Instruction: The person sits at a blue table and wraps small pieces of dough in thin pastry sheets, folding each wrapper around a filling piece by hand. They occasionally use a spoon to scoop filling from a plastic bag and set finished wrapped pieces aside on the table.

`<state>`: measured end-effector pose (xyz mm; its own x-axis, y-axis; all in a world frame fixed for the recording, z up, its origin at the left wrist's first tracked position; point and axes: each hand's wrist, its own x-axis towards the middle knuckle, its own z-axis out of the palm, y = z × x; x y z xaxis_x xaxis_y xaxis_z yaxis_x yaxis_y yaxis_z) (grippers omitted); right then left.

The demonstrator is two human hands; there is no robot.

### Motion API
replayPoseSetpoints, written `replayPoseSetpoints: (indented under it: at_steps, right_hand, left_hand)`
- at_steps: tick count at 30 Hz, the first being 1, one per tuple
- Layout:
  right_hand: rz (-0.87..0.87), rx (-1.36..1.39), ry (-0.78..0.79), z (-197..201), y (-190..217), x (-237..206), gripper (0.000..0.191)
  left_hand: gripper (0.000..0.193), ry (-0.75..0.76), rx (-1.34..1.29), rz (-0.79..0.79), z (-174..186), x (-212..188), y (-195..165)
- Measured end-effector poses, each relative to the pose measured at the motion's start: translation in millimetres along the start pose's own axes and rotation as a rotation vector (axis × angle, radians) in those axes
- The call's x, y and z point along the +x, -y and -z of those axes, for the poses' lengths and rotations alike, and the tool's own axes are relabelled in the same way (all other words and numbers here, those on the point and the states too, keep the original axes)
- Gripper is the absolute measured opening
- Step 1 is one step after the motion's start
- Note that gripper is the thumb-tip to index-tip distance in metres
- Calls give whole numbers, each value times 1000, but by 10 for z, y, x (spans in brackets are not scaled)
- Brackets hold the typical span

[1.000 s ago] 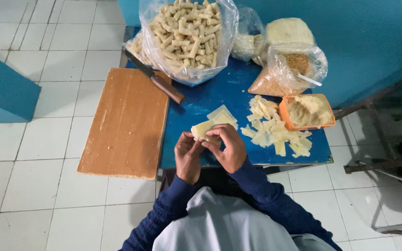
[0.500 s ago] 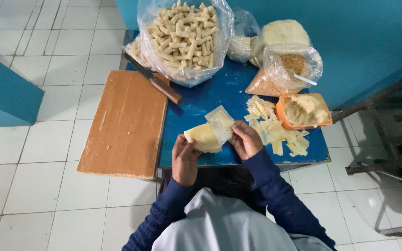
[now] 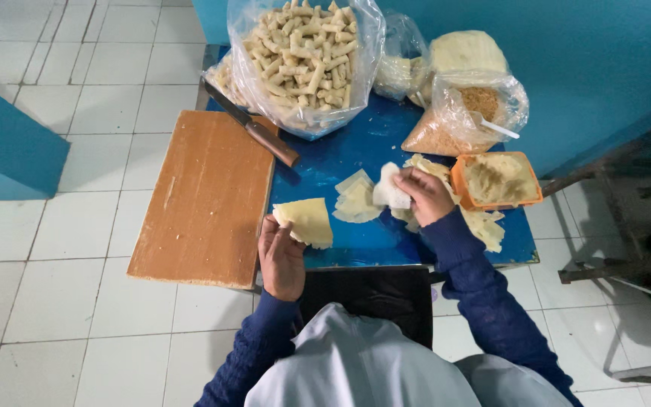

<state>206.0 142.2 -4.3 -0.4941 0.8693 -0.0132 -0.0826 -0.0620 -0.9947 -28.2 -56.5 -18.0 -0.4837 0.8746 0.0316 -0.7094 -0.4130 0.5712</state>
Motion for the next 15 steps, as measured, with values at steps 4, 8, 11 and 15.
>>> replayPoseSetpoints:
  at_steps: [4, 8, 11, 15]
  right_hand:
    - [157, -660, -230, -198, 201, -81, 13]
    - [688, -996, -142, -611, 124, -373, 9]
    - [720, -1039, -50, -722, 47, -563, 11]
    - [696, -1085, -20, -745, 18, -632, 14]
  left_hand:
    - [17, -8, 15, 6, -34, -6, -2]
    - [16, -20, -12, 21, -52, 10, 35]
    - [16, -15, -20, 39, -59, 18, 67]
    - [16, -48, 73, 62, -96, 40, 107]
